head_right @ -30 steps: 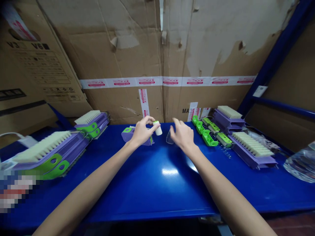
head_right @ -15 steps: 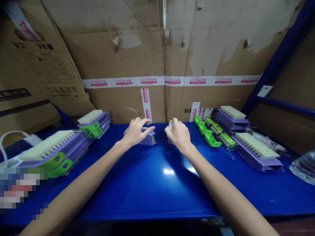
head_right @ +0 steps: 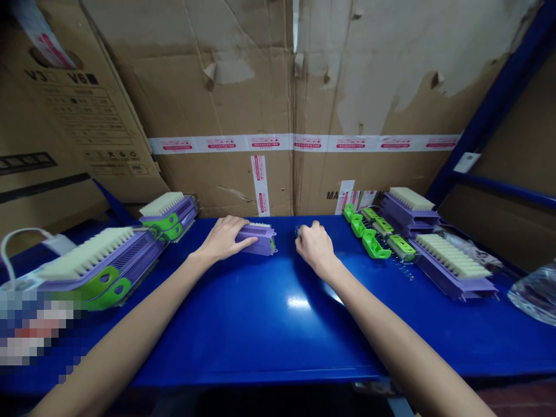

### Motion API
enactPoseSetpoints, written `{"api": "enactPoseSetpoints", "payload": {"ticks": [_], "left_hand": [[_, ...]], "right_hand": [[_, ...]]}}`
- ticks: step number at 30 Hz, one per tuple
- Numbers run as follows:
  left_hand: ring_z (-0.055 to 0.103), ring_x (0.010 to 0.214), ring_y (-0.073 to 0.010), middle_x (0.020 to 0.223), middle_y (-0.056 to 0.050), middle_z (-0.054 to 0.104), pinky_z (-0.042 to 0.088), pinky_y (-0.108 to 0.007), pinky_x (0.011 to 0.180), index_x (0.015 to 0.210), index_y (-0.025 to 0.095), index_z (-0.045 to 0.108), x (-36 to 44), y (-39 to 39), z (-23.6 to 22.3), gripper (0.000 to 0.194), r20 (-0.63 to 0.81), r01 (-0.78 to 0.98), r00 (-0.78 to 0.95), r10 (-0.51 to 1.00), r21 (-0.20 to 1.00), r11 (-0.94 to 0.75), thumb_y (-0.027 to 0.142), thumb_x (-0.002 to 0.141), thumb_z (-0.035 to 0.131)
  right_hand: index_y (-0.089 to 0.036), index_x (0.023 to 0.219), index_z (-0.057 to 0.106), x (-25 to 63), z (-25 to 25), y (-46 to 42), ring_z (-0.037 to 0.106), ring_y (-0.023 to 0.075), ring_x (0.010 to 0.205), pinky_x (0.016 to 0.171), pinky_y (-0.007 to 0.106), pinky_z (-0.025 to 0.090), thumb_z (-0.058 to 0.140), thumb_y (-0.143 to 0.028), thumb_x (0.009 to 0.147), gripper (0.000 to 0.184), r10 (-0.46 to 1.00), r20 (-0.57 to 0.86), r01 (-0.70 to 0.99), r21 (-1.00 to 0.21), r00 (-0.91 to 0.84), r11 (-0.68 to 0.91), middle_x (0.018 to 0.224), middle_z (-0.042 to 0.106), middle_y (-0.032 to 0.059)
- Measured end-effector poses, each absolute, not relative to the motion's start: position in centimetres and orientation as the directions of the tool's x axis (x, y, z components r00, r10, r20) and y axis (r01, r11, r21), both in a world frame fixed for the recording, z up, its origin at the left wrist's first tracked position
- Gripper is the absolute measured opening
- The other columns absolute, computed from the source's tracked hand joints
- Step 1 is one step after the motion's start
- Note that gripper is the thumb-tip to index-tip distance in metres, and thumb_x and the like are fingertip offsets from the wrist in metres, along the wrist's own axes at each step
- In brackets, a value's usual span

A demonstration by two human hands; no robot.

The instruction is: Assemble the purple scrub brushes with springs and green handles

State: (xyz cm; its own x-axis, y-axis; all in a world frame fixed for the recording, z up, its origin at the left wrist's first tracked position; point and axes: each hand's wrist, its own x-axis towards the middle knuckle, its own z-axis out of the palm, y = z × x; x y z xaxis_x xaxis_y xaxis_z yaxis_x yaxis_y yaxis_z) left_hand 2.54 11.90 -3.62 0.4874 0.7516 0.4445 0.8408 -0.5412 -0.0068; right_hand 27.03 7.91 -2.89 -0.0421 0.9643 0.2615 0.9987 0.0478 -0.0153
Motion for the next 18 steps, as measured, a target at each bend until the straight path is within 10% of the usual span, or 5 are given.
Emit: {"api": "enactPoseSetpoints", "payload": {"ticks": [9,18], "left_hand": [[0.053,0.106,-0.0286,0.114,-0.011,0.062,0.04,-0.043,0.09,0.114,0.016,0.056,2.5,11.8,-3.6,0.056,0.424,0.85,0.478,0.769,-0.005,-0.526,0.062,0.086,0.043],[0.053,0.107,-0.0284,0.114,-0.011,0.062,0.041,-0.044,0.091,0.114,0.017,0.057,2.6,11.7,-3.5,0.055,0.429,0.851,0.461,0.777,0.035,-0.525,0.062,0.085,0.044]], "right_hand": [[-0.014,0.091,0.072,37.1,-0.9,-1.0,0.063,0.0185,0.074,0.066,0.029,0.049,0.047,-0.038,0.089,0.034,0.569,0.82,0.977,-0.073,-0.055,0.199,0.094,0.067,0.0097],[-0.016,0.079,0.072,46.7,-6.2,-4.2,0.059,0.0222,0.067,0.053,0.032,0.043,0.035,-0.042,0.089,0.047,0.609,0.789,0.954,0.235,-0.077,-0.184,0.087,0.067,0.0125]]}}
